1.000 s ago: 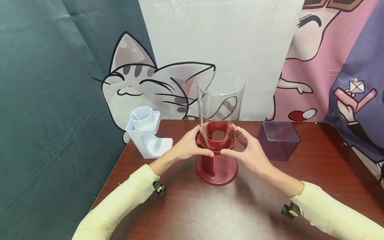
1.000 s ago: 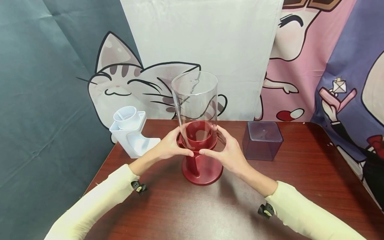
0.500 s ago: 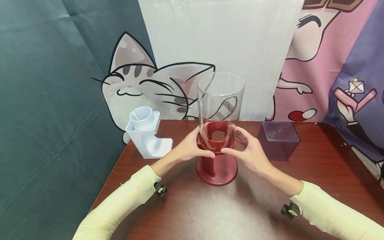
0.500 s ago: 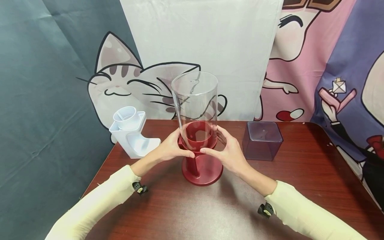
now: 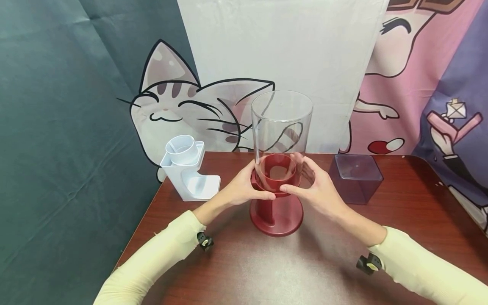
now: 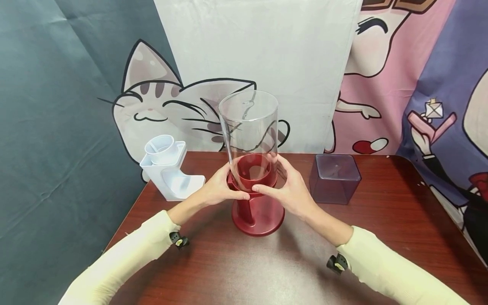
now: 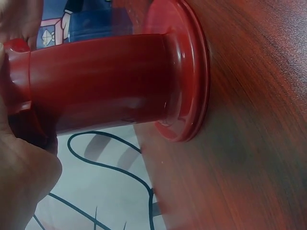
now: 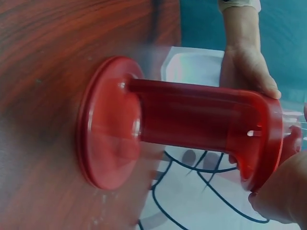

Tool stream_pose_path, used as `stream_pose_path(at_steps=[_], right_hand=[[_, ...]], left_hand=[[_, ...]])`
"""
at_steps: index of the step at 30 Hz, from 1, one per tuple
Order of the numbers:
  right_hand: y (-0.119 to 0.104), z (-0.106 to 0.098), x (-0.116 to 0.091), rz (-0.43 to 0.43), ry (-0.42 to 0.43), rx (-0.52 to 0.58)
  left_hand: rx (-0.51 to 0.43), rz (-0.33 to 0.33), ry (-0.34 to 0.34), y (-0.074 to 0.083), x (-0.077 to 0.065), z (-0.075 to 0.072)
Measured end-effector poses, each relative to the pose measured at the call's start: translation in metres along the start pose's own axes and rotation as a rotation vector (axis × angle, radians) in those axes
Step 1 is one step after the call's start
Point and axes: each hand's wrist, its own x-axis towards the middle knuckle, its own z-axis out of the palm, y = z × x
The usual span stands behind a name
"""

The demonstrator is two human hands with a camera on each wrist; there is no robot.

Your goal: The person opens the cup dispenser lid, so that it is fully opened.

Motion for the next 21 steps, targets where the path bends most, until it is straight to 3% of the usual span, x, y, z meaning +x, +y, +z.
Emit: stream_pose_path(at_steps=[4,12,21], right_hand=[[-0.01,-0.003,0.008,-0.017,0.012,0.025],[-0.042,-0.014,0.033,-0.111,0.035,0.237],[-0.086,-0.029,0.06,-0.224,0.077,0.326]], left_hand=[[0.011,0.001,0.002,0.001,0.0,0.0],[0.003,-0.01,-0.005,0.002,-0.002,0.0],[0.013,-0.001,-0.007,0.002,-0.001,0.0]])
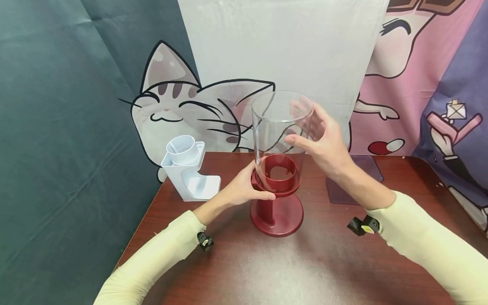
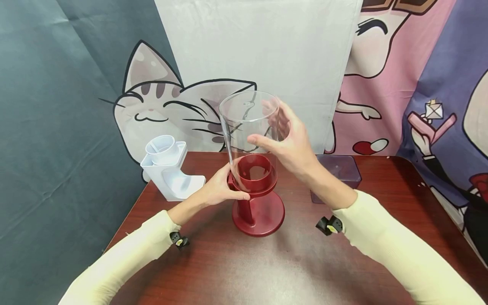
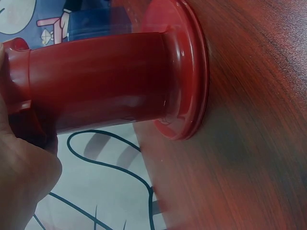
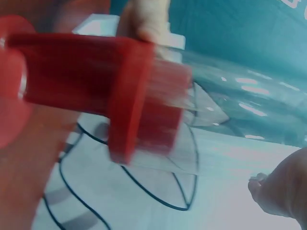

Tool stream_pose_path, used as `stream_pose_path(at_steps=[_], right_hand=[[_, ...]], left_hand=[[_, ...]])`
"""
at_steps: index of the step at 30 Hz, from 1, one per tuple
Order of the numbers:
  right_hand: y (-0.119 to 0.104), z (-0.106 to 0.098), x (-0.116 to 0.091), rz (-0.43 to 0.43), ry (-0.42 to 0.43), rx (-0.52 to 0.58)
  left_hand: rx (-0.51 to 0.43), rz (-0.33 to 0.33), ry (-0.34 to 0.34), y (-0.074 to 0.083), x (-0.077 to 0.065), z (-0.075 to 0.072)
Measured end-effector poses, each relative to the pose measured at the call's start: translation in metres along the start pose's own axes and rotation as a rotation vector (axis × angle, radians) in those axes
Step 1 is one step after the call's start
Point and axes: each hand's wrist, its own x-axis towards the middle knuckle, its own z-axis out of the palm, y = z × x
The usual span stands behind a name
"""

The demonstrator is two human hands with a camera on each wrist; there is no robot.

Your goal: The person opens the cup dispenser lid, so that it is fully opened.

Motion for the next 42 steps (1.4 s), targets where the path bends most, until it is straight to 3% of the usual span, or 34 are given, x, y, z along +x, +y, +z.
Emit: stream_pose_path(at_steps=[9,18,24,34,42], right_hand=[[-0.027,0.002,0.024,0.012,-0.017,-0.063],[-0.029,0.0,0.03,0.069,-0.069,-0.154],[-0.03,0.0,0.031,0.1,-0.081,-0.201],[-0.032,0.002,0.03,0.078,-0.076,-0.174],[-0.034,0.004,0.03,0.082,-0.067,-0.144]], left_hand=[[0.008,-0.016,0.002,0.001,0.0,-0.001],[-0.002,-0.057,0.0,0.004,0.0,0.001],[0.006,-0.041,0.003,0.005,0.0,0.001],[0.01,0.009,-0.009,-0.001,0.001,-0.001],[0.012,0.003,-0.01,0.0,0.001,-0.002]])
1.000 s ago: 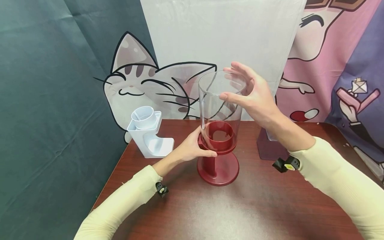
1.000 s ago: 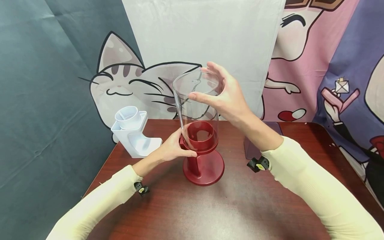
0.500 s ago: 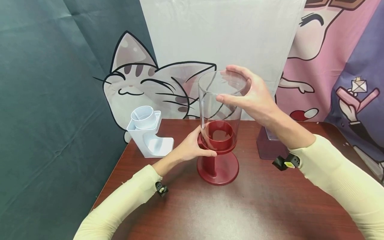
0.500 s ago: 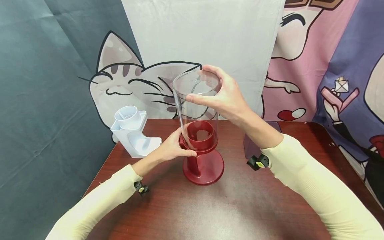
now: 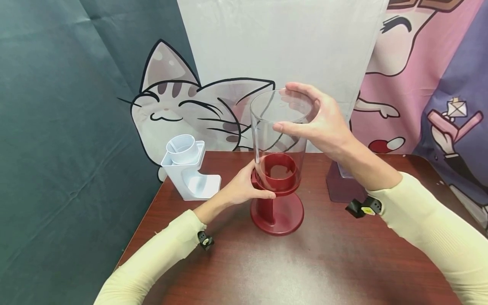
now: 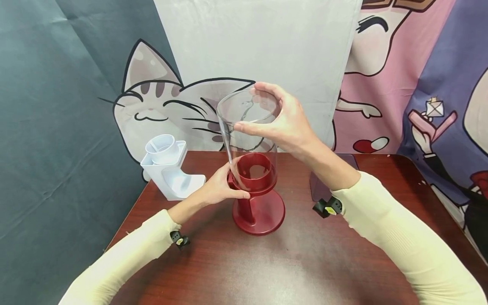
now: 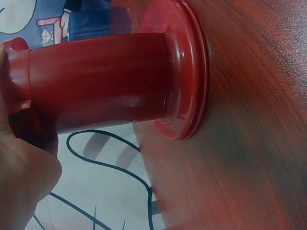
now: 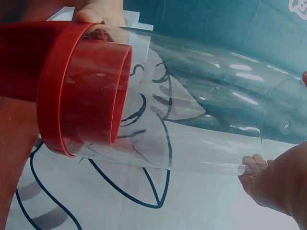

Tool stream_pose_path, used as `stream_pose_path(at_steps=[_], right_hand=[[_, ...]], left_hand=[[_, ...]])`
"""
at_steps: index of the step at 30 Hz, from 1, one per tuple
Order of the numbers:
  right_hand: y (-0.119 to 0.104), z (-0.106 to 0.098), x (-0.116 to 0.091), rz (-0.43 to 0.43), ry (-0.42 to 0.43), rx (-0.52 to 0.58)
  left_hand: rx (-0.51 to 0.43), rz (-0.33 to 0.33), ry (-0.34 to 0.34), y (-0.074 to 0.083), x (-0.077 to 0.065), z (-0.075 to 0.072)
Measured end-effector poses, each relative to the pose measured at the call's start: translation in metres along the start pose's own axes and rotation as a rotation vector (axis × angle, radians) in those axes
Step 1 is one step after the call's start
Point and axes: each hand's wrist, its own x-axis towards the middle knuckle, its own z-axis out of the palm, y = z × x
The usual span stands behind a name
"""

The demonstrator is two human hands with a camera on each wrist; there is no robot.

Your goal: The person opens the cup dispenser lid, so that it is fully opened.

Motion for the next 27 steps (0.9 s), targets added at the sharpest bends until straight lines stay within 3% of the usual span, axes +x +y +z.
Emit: stream_pose_path(at_steps=[9,21,27], right_hand=[[0.0044,-0.0051,0.0079,0.031,0.026,0.03],[-0.0019,-0.0048,0.0008,-0.03,0.017,0.01],[0.0009,-0.007,0.0037,-0.007,0.03,0.045]], left_hand=[[-0.007,-0.019,0.006,0.0004,-0.0003,0.0011],[0.001,-0.009,0.005,-0.0002,-0.0001,0.001],[0.004,-0.018,0.008,0.0006,-0.0007,0.0017]])
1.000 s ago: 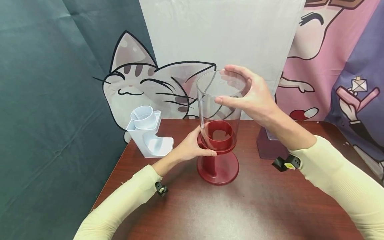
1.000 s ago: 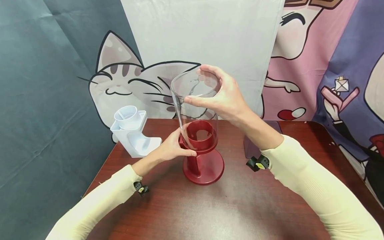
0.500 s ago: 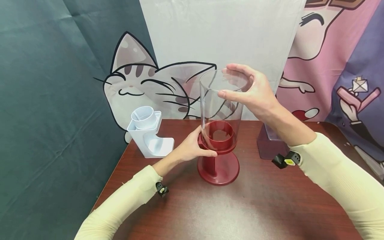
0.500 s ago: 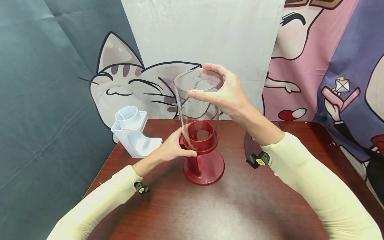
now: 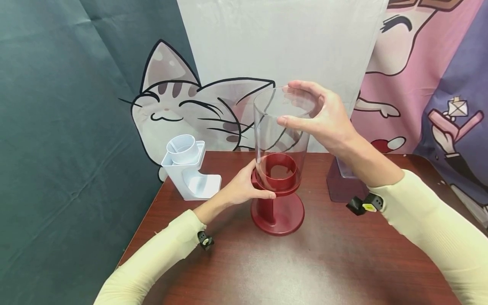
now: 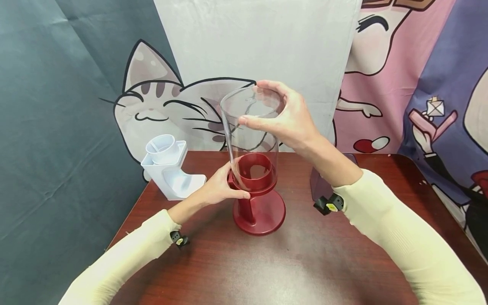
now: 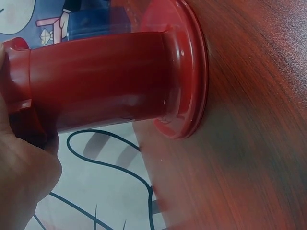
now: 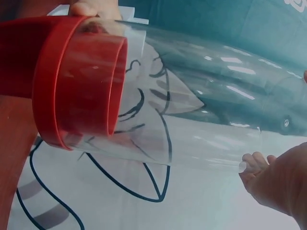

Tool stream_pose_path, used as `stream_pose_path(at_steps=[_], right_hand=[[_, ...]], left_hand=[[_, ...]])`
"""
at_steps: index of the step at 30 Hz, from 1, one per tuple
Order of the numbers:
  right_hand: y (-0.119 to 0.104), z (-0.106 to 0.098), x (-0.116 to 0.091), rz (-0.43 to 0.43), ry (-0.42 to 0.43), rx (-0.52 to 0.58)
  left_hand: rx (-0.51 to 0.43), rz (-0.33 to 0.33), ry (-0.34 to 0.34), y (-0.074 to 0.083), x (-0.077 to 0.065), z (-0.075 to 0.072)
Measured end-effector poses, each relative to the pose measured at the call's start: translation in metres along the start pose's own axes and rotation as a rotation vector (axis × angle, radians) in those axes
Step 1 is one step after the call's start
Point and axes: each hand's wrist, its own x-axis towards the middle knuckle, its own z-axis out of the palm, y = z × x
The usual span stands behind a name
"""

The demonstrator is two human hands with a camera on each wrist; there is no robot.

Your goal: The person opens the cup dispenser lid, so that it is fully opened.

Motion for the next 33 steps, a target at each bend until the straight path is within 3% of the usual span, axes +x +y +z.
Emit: stream_pose_path(at_steps=[7,15,21,29,33], right_hand=[[0.001,-0.003,0.003,0.026,0.023,0.034],[-0.006,0.0,-0.006,-0.084,-0.01,-0.029],[-0.019,0.002,-0.003,-0.121,-0.002,0.084],[-0.024,-0.006,-0.003,-0.085,0.053,0.2],[-0.026,-0.01,-0.004,-0.1,0.078,0.21]], left_hand=[[0.006,0.01,0.001,0.0,0.0,0.001],[0.025,-0.006,0.001,0.001,-0.001,0.0],[0.043,-0.009,0.016,0.001,0.0,0.0],[0.047,-0.016,0.026,0.001,0.0,0.001],[0.048,0.005,0.03,0.001,0.0,0.001]])
